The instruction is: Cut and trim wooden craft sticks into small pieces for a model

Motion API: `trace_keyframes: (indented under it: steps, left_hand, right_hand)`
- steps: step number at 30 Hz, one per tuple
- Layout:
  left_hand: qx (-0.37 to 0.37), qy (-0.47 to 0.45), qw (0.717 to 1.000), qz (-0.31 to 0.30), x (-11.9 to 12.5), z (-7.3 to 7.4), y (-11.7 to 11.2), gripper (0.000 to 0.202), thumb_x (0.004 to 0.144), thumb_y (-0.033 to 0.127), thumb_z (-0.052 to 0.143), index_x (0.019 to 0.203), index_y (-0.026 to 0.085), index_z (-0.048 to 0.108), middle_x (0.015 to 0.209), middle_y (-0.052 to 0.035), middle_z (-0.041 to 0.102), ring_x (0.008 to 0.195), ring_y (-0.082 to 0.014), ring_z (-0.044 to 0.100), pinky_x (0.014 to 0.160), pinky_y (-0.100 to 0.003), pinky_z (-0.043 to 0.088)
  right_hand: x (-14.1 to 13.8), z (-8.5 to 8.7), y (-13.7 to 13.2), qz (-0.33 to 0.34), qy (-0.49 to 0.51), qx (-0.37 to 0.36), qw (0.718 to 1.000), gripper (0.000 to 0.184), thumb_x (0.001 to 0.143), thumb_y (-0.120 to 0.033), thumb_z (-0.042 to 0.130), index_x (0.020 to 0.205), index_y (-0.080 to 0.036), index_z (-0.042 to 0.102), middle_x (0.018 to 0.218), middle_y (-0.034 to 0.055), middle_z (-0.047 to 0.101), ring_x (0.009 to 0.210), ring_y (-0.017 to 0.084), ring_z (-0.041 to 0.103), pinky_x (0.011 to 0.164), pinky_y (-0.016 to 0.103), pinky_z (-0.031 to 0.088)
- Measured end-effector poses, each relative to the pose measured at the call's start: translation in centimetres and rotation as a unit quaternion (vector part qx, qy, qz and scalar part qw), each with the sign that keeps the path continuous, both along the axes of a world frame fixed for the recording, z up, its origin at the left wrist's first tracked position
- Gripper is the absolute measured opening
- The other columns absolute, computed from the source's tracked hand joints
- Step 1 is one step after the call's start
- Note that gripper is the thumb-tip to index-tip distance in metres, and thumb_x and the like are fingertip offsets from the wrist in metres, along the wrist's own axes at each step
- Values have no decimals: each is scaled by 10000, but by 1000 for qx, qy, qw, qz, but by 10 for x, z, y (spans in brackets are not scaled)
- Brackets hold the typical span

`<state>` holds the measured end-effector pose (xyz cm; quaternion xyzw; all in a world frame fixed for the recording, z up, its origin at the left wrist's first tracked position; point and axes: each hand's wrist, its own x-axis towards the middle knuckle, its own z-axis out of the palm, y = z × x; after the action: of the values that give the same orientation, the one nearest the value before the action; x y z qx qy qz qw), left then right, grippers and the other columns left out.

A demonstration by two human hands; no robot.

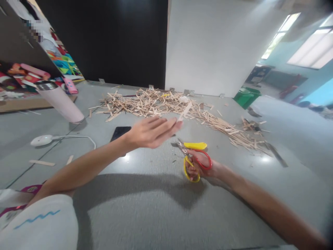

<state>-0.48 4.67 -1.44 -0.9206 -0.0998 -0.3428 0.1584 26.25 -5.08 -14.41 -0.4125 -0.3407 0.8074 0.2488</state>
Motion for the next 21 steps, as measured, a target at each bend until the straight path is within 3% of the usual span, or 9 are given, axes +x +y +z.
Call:
trace_keyframes:
  steps: [3, 7, 10, 13, 14, 16, 21]
  left_hand:
    - [26, -65, 997, 39, -3, -10, 21, 300, 1041, 122, 561, 1238, 212, 769, 1137, -79, 822, 938, -191, 796, 755, -301, 647]
    - [-73, -110, 990, 41, 1, -16, 35, 224, 1040, 199, 599, 1136, 191, 802, 1089, -75, 835, 947, -176, 792, 787, -269, 625]
    - [-238, -114, 964, 6, 9, -14, 23, 174, 1001, 264, 672, 1017, 190, 829, 953, -67, 839, 801, -154, 768, 731, -254, 604]
    - [-486, -53, 872, -5, 20, -16, 5, 207, 968, 326, 717, 1048, 161, 813, 792, -55, 807, 614, -136, 717, 560, -224, 546]
    - [-528, -27, 849, -9, 24, -20, 0, 234, 963, 336, 720, 1079, 148, 796, 779, -54, 802, 592, -139, 720, 525, -217, 531]
    - [-558, 13, 830, -18, 31, -32, -7, 233, 945, 326, 737, 1074, 136, 776, 758, -50, 799, 574, -145, 730, 517, -214, 523]
    - [-556, 83, 827, -9, 45, -78, -7, 98, 894, 227, 740, 852, 149, 780, 722, -53, 789, 619, -164, 725, 559, -232, 487]
  right_hand:
    - [-4, 2, -5, -82, -10, 9, 997, 587, 996, -687, 490, 639, -221, 513, 566, -2, 582, 478, 139, 538, 525, 311, 532]
    - [1, 3, -3, -181, -49, 26, 982, 571, 960, -706, 556, 662, -225, 483, 617, -3, 603, 480, 131, 547, 504, 292, 520]
    - [14, 0, 8, -235, -103, 38, 966, 582, 1014, -675, 476, 664, -212, 520, 599, 15, 594, 488, 135, 574, 496, 268, 524]
    - [27, -3, 20, -259, -161, 59, 951, 602, 1052, -643, 399, 683, -199, 571, 595, 48, 608, 501, 157, 609, 508, 283, 548]
    - [31, -3, 23, -262, -183, 68, 945, 607, 1054, -642, 390, 689, -197, 581, 592, 56, 612, 498, 163, 613, 507, 290, 552]
    - [39, -1, 27, -262, -229, 91, 933, 627, 1051, -658, 376, 692, -192, 593, 575, 61, 607, 482, 169, 610, 500, 299, 553]
    - [59, 14, 33, -218, -362, 181, 888, 690, 985, -774, 404, 679, -189, 604, 538, 55, 610, 462, 174, 601, 500, 291, 521]
